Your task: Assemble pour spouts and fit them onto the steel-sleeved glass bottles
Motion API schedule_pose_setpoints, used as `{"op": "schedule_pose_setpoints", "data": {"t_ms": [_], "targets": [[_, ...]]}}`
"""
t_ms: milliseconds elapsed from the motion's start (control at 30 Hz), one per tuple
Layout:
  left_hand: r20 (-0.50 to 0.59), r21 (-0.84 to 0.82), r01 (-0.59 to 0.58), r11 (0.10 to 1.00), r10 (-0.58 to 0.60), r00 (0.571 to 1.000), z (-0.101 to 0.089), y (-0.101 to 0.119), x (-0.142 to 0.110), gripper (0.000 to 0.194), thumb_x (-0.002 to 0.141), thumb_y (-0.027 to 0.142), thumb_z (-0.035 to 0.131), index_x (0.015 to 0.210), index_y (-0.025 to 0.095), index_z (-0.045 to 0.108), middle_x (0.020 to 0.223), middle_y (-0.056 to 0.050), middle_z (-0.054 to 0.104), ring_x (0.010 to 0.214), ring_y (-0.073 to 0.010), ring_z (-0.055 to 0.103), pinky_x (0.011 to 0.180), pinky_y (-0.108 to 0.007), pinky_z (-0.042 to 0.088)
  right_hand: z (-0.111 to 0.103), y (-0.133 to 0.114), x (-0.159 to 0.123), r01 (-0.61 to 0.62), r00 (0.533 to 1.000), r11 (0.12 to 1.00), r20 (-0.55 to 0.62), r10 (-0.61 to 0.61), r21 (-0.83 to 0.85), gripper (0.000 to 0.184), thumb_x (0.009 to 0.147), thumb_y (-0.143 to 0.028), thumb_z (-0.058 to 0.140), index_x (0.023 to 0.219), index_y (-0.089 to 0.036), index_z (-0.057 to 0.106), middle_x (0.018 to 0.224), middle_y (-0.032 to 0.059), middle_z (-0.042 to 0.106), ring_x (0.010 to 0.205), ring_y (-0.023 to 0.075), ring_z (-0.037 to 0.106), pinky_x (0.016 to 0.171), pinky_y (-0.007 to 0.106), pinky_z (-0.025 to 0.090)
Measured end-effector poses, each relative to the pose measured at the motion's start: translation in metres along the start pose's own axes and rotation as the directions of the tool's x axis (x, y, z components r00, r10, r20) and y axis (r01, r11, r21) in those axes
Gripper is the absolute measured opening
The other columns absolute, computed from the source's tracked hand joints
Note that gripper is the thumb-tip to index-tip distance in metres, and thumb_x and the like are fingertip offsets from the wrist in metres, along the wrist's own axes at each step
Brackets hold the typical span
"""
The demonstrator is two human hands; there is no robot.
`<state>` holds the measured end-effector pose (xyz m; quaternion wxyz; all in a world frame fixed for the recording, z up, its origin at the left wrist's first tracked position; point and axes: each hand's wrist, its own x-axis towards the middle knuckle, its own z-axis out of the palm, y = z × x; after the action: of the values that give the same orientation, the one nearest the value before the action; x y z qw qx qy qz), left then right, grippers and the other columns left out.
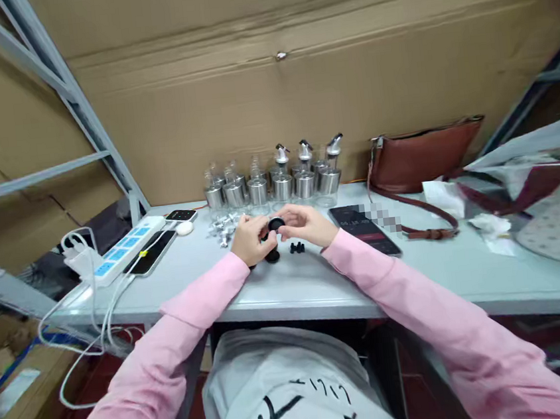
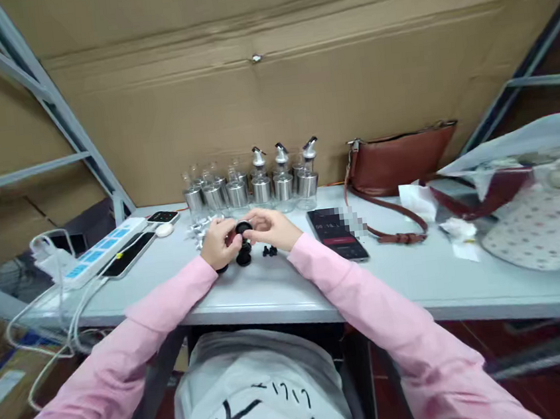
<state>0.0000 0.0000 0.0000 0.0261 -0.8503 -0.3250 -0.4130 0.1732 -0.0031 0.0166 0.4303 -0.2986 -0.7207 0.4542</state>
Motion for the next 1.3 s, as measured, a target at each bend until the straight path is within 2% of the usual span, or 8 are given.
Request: {"op": "schedule_pose_setpoints", "data": {"t_ms": [333,500,700,933,1000,1067,1167,1300], "targets": [[0.008,-0.165,0.075,0.983,-0.075,0.997,0.001,0.001,0.0,0.023,0.083,0.04,0.046,0.09,0.018,0.047,0.064,0.004,0.044,0.056,-0.0131,0.046,0.065,-0.028,0.036,-0.005,-0.004,0.001,0.048,0.992,0.997,-0.119,-0.04,0.064,0.031,0.055,-0.025,0.075,0.076,-0.017,0.053,0.07,-0.0002,0.063,0.059,0.0113,0.06,0.058,0.027,0.048],[0.008,-0.22,0.113,0.969,-0.114,0.993,0.005,0.0,-0.002,0.029,0.084,0.042,0.05,0.1,0.018,0.047,0.063,0.005,0.044,0.054,-0.0119,0.046,0.06,-0.025,0.037,-0.003,-0.007,-0.001,0.072,0.978,0.995,-0.189,-0.084,-0.071,0.029,0.055,-0.02,0.071,0.074,-0.017,0.049,0.065,-0.0035,0.059,0.046,0.0068,0.053,0.047,0.022,0.041],[0.036,-0.275,0.065,0.959,-0.057,0.998,0.006,-0.003,0.0,0.032,0.088,0.041,0.048,0.112,0.02,0.051,0.097,-0.003,0.056,0.063,-0.0094,0.054,0.067,-0.023,0.044,-0.009,-0.006,0.0,0.054,0.982,0.995,-0.177,-0.067,-0.078,0.033,0.053,-0.027,0.076,0.066,-0.017,0.048,0.062,-0.003,0.059,0.04,0.0047,0.045,0.04,0.02,0.035],[-0.043,-0.281,0.045,0.959,-0.06,0.997,0.002,-0.001,0.001,0.027,0.084,0.026,0.057,0.108,0.018,0.05,0.087,-0.001,0.06,0.065,-0.0102,0.059,0.072,-0.024,0.047,-0.028,-0.003,0.006,0.053,0.978,0.984,-0.188,-0.085,-0.171,0.022,0.068,-0.036,0.066,0.072,-0.015,0.063,0.065,0.0037,0.067,0.062,0.015,0.062,0.066,0.031,0.049],[-0.064,-0.266,0.031,0.963,-0.05,0.997,0.002,0.0,0.0,0.028,0.081,0.021,0.058,0.108,0.019,0.05,0.084,0.0,0.06,0.065,-0.0098,0.059,0.071,-0.023,0.047,-0.035,0.001,0.008,-0.013,0.955,0.934,-0.281,-0.094,-0.356,0.015,0.071,-0.03,0.063,0.073,-0.015,0.065,0.072,0.0054,0.069,0.068,0.0164,0.062,0.07,0.031,0.049],[-0.082,-0.26,-0.005,0.966,-0.017,0.996,0.002,0.0,0.0,0.028,0.078,0.017,0.058,0.106,0.02,0.05,0.087,0.001,0.059,0.061,-0.0079,0.057,0.068,-0.022,0.046,-0.043,0.006,0.009,-0.148,0.937,0.795,-0.34,-0.078,-0.588,0.009,0.071,-0.021,0.061,0.075,-0.015,0.067,0.075,0.0059,0.07,0.072,0.0175,0.063,0.073,0.03,0.047],[-0.108,-0.248,-0.085,0.965,0.06,0.992,0.003,0.0,0.0,0.027,0.075,0.014,0.057,0.101,0.02,0.051,0.096,-0.002,0.054,0.057,-0.0049,0.051,0.065,-0.022,0.046,-0.049,0.015,0.009,-0.261,0.954,0.517,-0.3,0.008,-0.815,0.017,0.075,-0.015,0.056,0.083,-0.018,0.07,0.08,0.0046,0.071,0.076,0.0179,0.063,0.074,0.028,0.044],[-0.101,-0.234,-0.125,0.964,0.103,0.989,0.004,-0.001,0.001,0.026,0.074,0.011,0.056,0.099,0.019,0.055,0.096,-0.003,0.048,0.06,-0.005,0.048,0.066,-0.022,0.046,-0.045,0.023,0.009,-0.233,0.972,0.403,-0.203,0.116,-0.885,0.018,0.073,-0.014,0.059,0.083,-0.021,0.072,0.081,0.0022,0.07,0.076,0.0166,0.061,0.071,0.025,0.042]]}}
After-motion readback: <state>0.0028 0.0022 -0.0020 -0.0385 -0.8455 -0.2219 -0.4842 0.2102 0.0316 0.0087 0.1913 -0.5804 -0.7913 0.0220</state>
